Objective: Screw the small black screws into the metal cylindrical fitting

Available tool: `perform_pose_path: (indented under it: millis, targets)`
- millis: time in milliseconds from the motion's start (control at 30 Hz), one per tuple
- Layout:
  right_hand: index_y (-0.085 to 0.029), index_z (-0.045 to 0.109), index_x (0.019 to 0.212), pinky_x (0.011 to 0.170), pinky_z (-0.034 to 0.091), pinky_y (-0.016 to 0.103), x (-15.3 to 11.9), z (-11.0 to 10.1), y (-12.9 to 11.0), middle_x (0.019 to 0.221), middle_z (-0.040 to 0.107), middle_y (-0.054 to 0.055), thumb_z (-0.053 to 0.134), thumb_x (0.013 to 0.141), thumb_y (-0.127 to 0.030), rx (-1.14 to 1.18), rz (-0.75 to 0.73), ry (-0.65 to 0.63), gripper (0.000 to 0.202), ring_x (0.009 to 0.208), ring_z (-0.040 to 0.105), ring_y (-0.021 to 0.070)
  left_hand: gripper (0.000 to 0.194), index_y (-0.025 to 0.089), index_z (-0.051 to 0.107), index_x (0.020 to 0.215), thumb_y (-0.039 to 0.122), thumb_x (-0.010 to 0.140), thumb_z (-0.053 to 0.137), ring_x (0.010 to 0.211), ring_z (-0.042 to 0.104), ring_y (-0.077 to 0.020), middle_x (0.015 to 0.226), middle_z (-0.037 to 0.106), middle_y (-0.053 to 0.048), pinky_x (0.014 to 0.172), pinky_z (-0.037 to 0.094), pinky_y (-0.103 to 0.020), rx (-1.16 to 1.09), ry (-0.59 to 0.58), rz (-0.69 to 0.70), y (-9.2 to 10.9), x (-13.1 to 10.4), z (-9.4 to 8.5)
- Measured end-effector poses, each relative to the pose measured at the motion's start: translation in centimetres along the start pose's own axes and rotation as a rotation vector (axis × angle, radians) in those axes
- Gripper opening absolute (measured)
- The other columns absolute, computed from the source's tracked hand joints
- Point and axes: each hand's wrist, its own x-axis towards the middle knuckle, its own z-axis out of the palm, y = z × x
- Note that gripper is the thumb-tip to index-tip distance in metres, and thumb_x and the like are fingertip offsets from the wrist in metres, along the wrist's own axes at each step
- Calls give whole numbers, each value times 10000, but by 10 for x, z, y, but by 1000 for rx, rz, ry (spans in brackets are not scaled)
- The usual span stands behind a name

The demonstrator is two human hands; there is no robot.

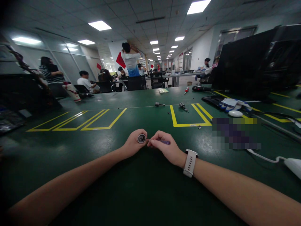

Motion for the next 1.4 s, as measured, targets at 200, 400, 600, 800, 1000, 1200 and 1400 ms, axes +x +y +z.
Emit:
perform_pose_path:
  millis: [200,400,600,800,1000,1200,1400]
  targets:
    - [-159,578,775,688,490,331,4,-3,5,766,661,48,493,836,-268,105,89,74,152,727,613,163,75,186,534,713,222,725,599,656,505,-146,701,547,11,620,393,-276,53,-6,-1,-1,-1,0]
    - [-170,654,732,740,419,327,-4,3,-7,768,639,12,625,761,-228,65,82,67,70,750,567,162,73,188,521,689,172,722,584,656,500,-155,689,531,11,590,369,-274,167,0,-22,3,-1,-1]
    - [-165,602,787,700,460,324,5,-3,3,819,671,45,543,820,-268,295,187,-5,124,770,617,166,80,186,515,682,158,700,587,658,509,-145,685,533,19,628,393,-273,60,19,8,0,-1,-2]
    - [-168,595,827,705,461,306,7,-6,7,869,675,48,570,811,-273,445,239,-42,109,787,623,155,126,178,507,681,226,700,622,606,494,-119,654,515,34,596,394,-247,-121,7,-2,-4,1,-2]
    - [-174,615,800,687,447,308,7,-3,6,839,676,38,608,784,-303,451,259,-4,130,747,613,153,151,164,508,690,231,683,643,590,484,-111,651,519,29,570,380,-237,-171,-5,16,-2,0,0]
    - [-170,638,775,697,430,305,8,0,1,809,669,30,640,759,-296,309,228,60,127,753,596,151,146,176,498,720,208,676,634,622,481,-123,690,515,29,583,381,-249,33,-28,20,-9,4,-4]
    - [-165,625,776,704,441,320,20,-1,5,807,667,37,608,774,-289,171,226,93,124,772,606,166,210,175,522,883,103,692,568,783,526,-156,846,546,-10,707,430,-285,96,-95,72,-21,10,-11]
